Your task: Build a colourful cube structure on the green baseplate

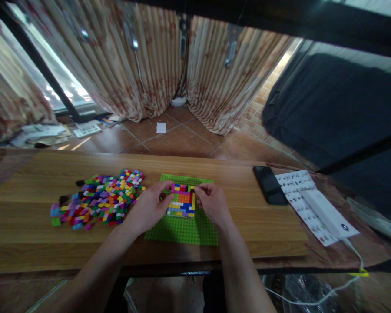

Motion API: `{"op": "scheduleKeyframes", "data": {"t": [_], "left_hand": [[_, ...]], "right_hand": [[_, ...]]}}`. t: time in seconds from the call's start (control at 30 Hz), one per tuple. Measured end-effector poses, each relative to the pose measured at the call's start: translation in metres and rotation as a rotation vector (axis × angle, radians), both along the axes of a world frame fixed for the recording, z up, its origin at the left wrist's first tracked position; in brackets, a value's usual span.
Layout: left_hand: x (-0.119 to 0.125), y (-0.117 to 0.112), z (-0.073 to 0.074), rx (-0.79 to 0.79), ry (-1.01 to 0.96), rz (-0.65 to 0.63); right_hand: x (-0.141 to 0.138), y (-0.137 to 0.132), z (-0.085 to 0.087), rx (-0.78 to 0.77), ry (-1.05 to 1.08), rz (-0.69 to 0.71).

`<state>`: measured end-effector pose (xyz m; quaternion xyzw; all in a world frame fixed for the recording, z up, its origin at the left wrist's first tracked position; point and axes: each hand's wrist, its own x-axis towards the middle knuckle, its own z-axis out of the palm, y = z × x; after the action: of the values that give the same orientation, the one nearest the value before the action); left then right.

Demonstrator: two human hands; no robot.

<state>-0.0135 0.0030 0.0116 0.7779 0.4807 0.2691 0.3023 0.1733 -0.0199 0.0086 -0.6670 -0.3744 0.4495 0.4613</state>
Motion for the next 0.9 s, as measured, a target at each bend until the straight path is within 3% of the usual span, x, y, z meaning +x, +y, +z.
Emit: {"op": "scheduleKeyframes", "data": {"t": [0.27,0.47,0.77,0.9], "left_hand": [[0.001,-0.001,-0.003,0.005,0.011,0.006],[0.001,-0.001,-0.006,0.009,0.014,0.019],[0.0,0.0,-0.003,-0.008,-0.036,0.01],[-0.002,0.002,0.0,-0.072,-0.009,0.038]], "right_hand": [[0.002,-0.001,-0.009,0.062,-0.276,0.053],[-0.002,-0.001,-0.006,0.114,-0.522,0.061],[0.01,-0.004,-0.01,0.064,-0.253,0.003],[0.015,-0.005,-0.007,-0.087,-0.132,0.037]]}}
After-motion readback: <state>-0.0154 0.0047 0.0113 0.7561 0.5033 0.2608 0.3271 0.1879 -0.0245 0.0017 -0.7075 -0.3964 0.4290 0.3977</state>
